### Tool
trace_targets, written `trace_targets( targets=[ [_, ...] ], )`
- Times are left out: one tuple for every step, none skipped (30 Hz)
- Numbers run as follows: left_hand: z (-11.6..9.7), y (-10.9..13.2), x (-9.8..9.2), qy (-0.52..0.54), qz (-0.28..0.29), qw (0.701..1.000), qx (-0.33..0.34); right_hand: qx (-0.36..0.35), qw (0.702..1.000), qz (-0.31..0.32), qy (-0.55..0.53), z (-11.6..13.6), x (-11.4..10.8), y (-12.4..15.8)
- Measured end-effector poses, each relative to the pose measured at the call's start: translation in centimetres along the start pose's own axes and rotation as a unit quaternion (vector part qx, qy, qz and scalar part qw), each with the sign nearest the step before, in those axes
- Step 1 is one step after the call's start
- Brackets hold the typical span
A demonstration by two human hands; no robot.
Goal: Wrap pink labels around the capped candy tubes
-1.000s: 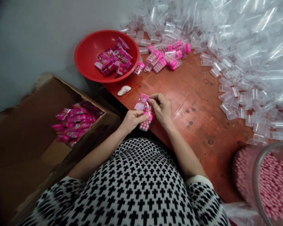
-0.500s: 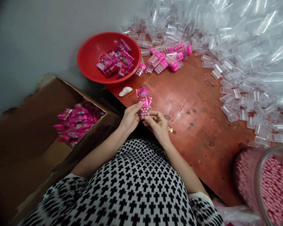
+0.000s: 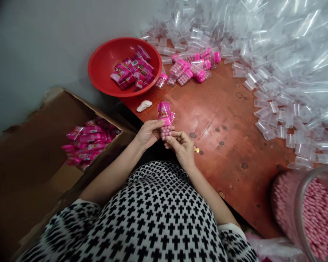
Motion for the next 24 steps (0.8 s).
trace_targets(
  targets=[
    [0.0, 0.0, 0.0, 0.006, 0.000, 1.000, 0.000, 0.003, 1.000, 0.002, -0.003, 0.0, 0.1, 0.0],
    [0.0, 0.0, 0.1, 0.012, -0.002, 1.000, 0.000, 0.011, 1.000, 0.004, -0.008, -0.1, 0.2, 0.0],
    [0.1, 0.0, 0.1, 0.018, -0.004, 1.000, 0.000, 0.022, 1.000, 0.008, -0.018, -0.3, 0.2, -0.1],
    [0.2, 0.0, 0.2, 0.023, -0.003, 1.000, -0.001, 0.035, 0.999, 0.011, -0.031, -0.5, 0.3, -0.2],
    [0.2, 0.0, 0.3, 0.027, -0.001, 1.000, -0.003, 0.048, 0.998, 0.014, -0.047, -0.7, 0.4, -0.2],
    [0.3, 0.1, 0.4, 0.027, 0.003, 1.000, -0.007, 0.058, 0.996, 0.016, -0.061, -0.9, 0.4, -0.3],
    [0.3, 0.1, 0.5, 0.024, 0.008, 1.000, -0.010, 0.062, 0.995, 0.015, -0.070, -1.0, 0.4, -0.3],
    [0.2, 0.1, 0.5, 0.018, 0.010, 1.000, -0.012, 0.060, 0.995, 0.011, -0.074, -1.1, 0.4, -0.3],
    [0.1, 0.1, 0.5, 0.009, 0.009, 1.000, -0.012, 0.051, 0.996, 0.003, -0.069, -1.0, 0.3, -0.3],
    [0.0, 0.2, 0.3, -0.002, 0.004, 1.000, -0.011, 0.040, 0.997, -0.006, -0.059, -1.0, 0.2, -0.3],
    [-0.1, 0.3, 0.2, -0.015, -0.004, 1.000, -0.008, 0.027, 0.998, -0.015, -0.046, -0.9, 0.0, -0.2],
    [-0.2, 0.4, 0.0, -0.028, -0.015, 0.999, -0.002, 0.016, 0.999, -0.023, -0.034, -0.8, -0.1, -0.1],
    [-0.3, 0.6, -0.1, -0.041, -0.027, 0.999, 0.003, 0.008, 0.999, -0.028, -0.023, -0.7, -0.2, -0.1],
    [-0.4, 0.8, -0.2, -0.053, -0.039, 0.998, 0.010, 0.004, 0.999, -0.030, -0.014, -0.7, -0.3, 0.0],
    [-0.4, 1.0, -0.2, -0.063, -0.051, 0.997, 0.019, 0.000, 0.999, -0.031, -0.008, -0.6, -0.3, 0.0],
    [-0.3, 1.2, -0.1, -0.068, -0.062, 0.995, 0.029, -0.006, 0.999, -0.033, -0.001, -0.6, -0.4, 0.1],
    [-0.3, 1.4, 0.0, -0.067, -0.070, 0.994, 0.040, -0.015, 0.999, -0.037, 0.010, -0.6, -0.6, 0.1],
    [-0.2, 1.6, 0.2, -0.060, -0.075, 0.994, 0.048, -0.027, 0.998, -0.043, 0.029, -0.6, -0.8, 0.2],
    [0.0, 1.7, 0.5, -0.048, -0.078, 0.994, 0.051, -0.044, 0.996, -0.051, 0.054, -0.6, -0.9, 0.3],
    [0.1, 1.7, 0.7, -0.031, -0.081, 0.995, 0.050, -0.061, 0.993, -0.059, 0.085, -0.5, -1.1, 0.3],
    [0.4, 1.6, 0.9, -0.013, -0.084, 0.995, 0.045, -0.076, 0.988, -0.064, 0.117, -0.5, -1.1, 0.4],
    [0.6, 1.5, 1.1, 0.004, -0.089, 0.995, 0.038, -0.086, 0.984, -0.064, 0.141, -0.5, -1.1, 0.4],
    [0.8, 1.4, 1.1, 0.017, -0.093, 0.995, 0.032, -0.089, 0.983, -0.059, 0.151, -0.5, -1.0, 0.5],
    [1.0, 1.3, 1.2, 0.025, -0.094, 0.995, 0.027, -0.084, 0.984, -0.051, 0.146, -0.6, -0.9, 0.5]
  ],
)
Point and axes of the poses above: each hand's wrist, its own y-axis away from the middle knuckle, its own x-axis out of the palm, z = x × y, the point moved 5 cm from there along -y, towards the middle knuckle, and after that the axes turned 9 degrees about x, right-handed, at the moved point
